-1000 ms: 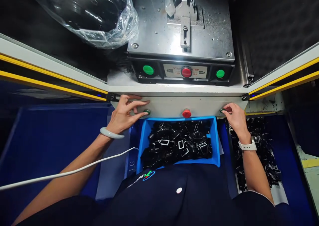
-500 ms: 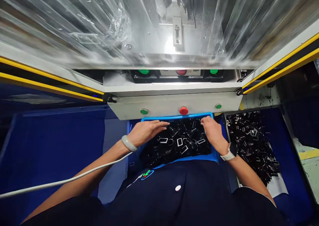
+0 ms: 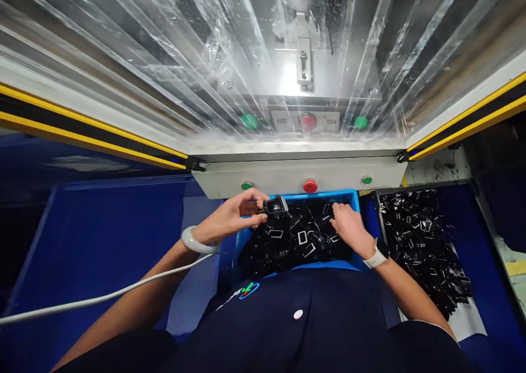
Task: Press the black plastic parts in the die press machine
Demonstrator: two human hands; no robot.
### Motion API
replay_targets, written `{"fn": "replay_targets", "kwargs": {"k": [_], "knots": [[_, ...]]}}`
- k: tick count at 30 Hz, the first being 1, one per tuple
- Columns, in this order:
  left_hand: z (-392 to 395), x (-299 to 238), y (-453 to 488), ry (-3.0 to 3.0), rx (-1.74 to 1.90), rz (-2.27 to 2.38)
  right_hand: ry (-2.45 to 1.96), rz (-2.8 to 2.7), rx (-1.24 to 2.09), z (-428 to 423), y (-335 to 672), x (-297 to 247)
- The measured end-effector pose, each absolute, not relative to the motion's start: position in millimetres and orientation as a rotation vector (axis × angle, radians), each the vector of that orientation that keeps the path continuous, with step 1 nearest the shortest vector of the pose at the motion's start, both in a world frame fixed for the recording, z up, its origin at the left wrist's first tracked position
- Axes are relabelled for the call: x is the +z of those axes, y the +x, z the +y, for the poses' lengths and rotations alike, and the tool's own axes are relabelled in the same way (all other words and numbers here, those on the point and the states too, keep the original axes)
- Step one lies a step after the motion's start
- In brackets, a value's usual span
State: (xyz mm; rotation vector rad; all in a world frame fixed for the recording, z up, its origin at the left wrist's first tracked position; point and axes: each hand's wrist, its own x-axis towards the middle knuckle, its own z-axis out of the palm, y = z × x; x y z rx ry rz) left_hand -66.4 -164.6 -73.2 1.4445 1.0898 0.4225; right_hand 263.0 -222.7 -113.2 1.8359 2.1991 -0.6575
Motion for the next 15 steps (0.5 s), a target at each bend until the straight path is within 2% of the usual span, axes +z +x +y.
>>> {"fn": "replay_targets", "kwargs": {"k": [3, 7, 12, 15], "knots": [[-161, -69, -59, 1.027, 0.659, 0.911, 1.909, 2.287, -0.976, -220, 275, -96], [-158, -73, -44, 0.828, 0.795, 0.872, 2.060, 2.391, -1.458, -217, 277, -73], [-155, -81, -34, 0.856, 0.860, 0.881, 2.352, 2.371, -1.780, -209, 256, -44], [-153, -80, -30, 0.973, 0.861, 0.867, 2.414, 2.438, -1.829, -197, 237, -31]]}}
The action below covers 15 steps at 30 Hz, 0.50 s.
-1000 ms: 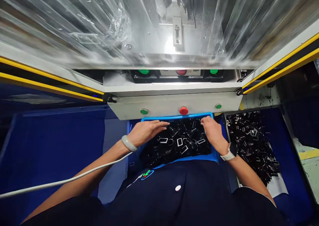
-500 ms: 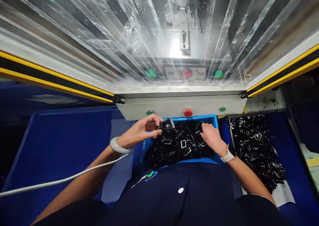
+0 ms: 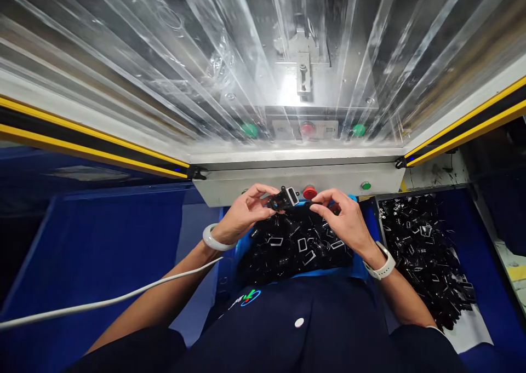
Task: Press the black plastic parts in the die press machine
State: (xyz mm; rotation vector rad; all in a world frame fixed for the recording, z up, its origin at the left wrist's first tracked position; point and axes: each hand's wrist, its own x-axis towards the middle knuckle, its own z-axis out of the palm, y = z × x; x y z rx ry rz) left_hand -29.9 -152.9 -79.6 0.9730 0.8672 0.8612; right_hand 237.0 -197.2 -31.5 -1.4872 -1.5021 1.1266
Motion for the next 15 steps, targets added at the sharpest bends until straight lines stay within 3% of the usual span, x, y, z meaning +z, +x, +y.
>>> {"fn": "replay_targets", "kwargs": {"k": [15], "knots": [[-125, -49, 4, 1.478, 0.883, 0.994, -1.489, -1.465, 1.183, -145, 208, -29]]}}
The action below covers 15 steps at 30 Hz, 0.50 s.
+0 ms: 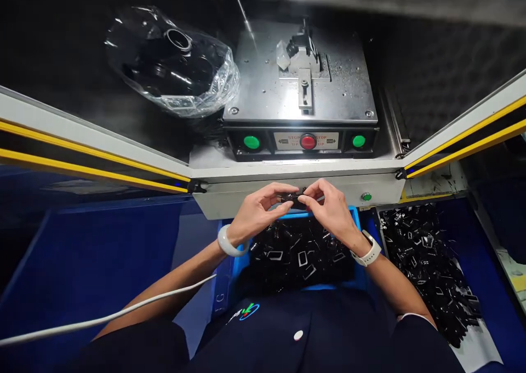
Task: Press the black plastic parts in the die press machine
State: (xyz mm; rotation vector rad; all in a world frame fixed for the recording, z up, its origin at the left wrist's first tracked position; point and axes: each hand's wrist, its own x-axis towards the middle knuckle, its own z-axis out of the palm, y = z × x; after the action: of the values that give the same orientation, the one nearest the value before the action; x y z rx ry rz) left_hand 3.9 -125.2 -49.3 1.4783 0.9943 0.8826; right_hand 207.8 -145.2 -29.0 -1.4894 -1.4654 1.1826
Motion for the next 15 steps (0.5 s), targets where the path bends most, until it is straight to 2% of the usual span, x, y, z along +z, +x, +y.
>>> {"fn": "replay_targets", "kwargs": {"k": [6, 8, 11, 13, 15], "knots": [[-57, -24, 7, 1.661, 1.075, 1.120, -1.323, -1.784, 1.016, -53, 216, 11], [-19, -13, 6, 1.623, 1.189, 1.138, -1.352, -1.835, 0.707, 5, 210, 33], [48, -3, 7, 1.535, 1.329, 1.154, -1.652, -1.739, 0.278, 96, 191, 58], [93, 3, 10, 1.486, 1.360, 1.201, -1.828, -1.693, 0.268, 143, 181, 66], [133, 9, 12, 1.434, 1.342, 1.285, -1.724, -1.778, 0.271, 166, 182, 68]]}}
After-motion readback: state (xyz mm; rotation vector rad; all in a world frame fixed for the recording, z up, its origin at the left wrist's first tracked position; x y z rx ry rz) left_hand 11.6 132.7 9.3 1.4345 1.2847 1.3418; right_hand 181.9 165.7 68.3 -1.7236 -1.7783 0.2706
